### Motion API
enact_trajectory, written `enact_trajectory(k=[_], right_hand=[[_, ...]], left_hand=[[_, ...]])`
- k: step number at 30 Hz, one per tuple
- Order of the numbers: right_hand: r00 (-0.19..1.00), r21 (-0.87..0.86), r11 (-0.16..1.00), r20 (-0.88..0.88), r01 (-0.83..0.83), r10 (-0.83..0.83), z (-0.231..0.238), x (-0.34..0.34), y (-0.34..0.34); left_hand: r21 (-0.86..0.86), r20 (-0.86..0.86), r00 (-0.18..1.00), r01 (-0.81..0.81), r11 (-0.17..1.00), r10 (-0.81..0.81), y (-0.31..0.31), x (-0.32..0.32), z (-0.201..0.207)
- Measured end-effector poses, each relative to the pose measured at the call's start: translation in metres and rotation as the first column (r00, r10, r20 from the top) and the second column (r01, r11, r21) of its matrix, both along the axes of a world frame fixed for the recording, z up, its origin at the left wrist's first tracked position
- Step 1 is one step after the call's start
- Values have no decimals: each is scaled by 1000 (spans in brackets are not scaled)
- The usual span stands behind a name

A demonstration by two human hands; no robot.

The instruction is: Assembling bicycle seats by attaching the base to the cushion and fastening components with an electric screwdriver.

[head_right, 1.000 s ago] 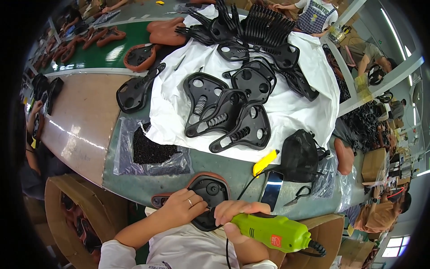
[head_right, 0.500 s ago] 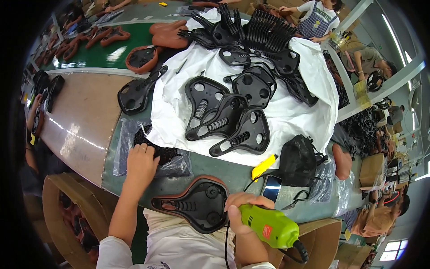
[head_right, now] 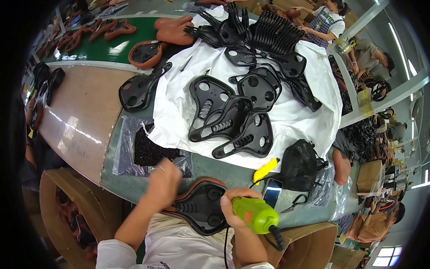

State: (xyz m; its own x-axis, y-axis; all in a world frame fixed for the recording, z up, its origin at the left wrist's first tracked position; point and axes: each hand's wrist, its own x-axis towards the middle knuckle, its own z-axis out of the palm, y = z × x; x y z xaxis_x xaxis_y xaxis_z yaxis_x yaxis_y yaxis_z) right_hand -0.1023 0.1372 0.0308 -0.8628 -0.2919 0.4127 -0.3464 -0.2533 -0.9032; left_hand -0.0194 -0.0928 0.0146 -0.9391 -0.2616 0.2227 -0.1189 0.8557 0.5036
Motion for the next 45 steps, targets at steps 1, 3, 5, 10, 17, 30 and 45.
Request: enact_trajectory(k=[1, 3, 5, 10, 17, 30, 45], right_hand=[[999, 11, 999, -36, -38, 39, -2, -1, -1], [994, 23, 996, -66, -81, 83, -6, -4, -3], [979, 28, 983, -89, -180, 182, -8, -9, -1], [994, 22, 997, -73, -76, 77, -4, -6, 0], [941, -162, 938, -199, -307, 274, 32, 8, -6], [916, -147, 904, -57, -401, 397, 38, 27, -20], [982, -208, 966, -137, -154, 127, 27, 8, -49]], left_hand=[[66, -81, 981, 183, 981, -177, 20, 7, -1], [116, -168, 927, 357, 927, -336, 45, 19, -4], [2, -232, 860, 468, 884, -455, 55, 23, -9], [89, -338, 882, 376, 922, -327, 56, 11, -17], [76, -313, 846, 475, 877, -431, 48, 17, -12], [-195, -278, 799, 497, 845, -534, 40, 27, 5], [133, -417, 844, 424, 896, -337, 54, 42, -15]])
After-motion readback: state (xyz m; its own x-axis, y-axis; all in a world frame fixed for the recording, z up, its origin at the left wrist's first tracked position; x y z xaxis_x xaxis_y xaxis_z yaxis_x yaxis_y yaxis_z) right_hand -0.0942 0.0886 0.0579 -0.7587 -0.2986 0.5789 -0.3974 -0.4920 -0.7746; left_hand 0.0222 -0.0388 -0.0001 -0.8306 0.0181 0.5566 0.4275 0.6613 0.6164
